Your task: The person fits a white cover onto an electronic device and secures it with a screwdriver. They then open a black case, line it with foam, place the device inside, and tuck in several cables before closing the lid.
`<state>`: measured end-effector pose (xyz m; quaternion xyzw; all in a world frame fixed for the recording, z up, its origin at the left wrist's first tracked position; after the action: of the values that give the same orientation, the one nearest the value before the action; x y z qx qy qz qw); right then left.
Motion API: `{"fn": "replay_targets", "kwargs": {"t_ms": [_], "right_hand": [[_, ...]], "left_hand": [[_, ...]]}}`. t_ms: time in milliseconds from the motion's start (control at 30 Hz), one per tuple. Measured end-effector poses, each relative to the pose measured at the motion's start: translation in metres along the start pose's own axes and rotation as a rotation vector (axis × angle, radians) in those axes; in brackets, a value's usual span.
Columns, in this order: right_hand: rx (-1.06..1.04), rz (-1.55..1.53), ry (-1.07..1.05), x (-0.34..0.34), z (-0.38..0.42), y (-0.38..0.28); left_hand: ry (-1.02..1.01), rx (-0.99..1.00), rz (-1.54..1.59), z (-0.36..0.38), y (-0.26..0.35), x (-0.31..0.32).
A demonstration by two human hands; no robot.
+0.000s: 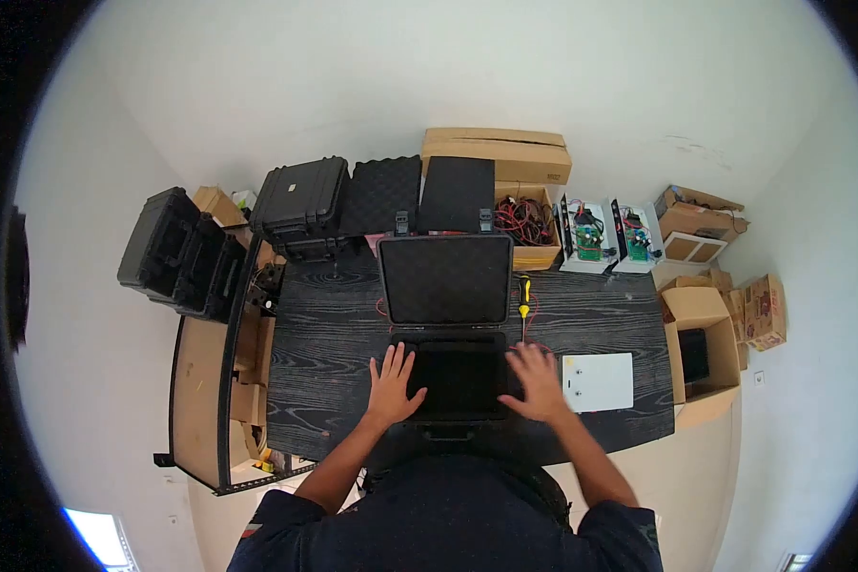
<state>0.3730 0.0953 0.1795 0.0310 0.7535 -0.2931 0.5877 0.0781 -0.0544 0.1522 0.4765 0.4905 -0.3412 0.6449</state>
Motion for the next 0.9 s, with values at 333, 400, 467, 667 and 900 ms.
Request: {"fn": "replay_targets", "kwargs": {"t_ms": [333,400,467,667,900], "right_hand": [[0.154,0.367,-0.641,-0.051,0.121,0.127],[0.144,0.413,-0.625,-0.051,0.110,0.126],[0.123,0.379,-0.665,-0.052,0.095,0.123],[0.143,0.288,-0.603,-0.071,0.083,0.107],[-0.007,0.109,-0.309,-0.123,0.027,0.048]], "left_hand": [[0.137,-0.014,0.271,-0.002,-0.016,0.012],[0.150,-0.034,0.325,-0.004,-0.022,0.016],[0.157,-0.059,0.366,-0.003,-0.025,0.019],[0.161,-0.057,0.417,-0.004,-0.027,0.017],[0.165,-0.055,0.512,-0.004,-0.029,0.020]]}}
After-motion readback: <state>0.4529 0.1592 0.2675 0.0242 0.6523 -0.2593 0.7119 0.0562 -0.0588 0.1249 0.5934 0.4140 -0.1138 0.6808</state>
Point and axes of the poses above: each hand's wrist, its own z-axis away from the middle knuckle, its own x-axis out of the palm, y = z × x, the point moved 6 cm from there along -z, towards the middle knuckle, and after that the axes turned 9 degrees about -x, right-handed, at the moved point
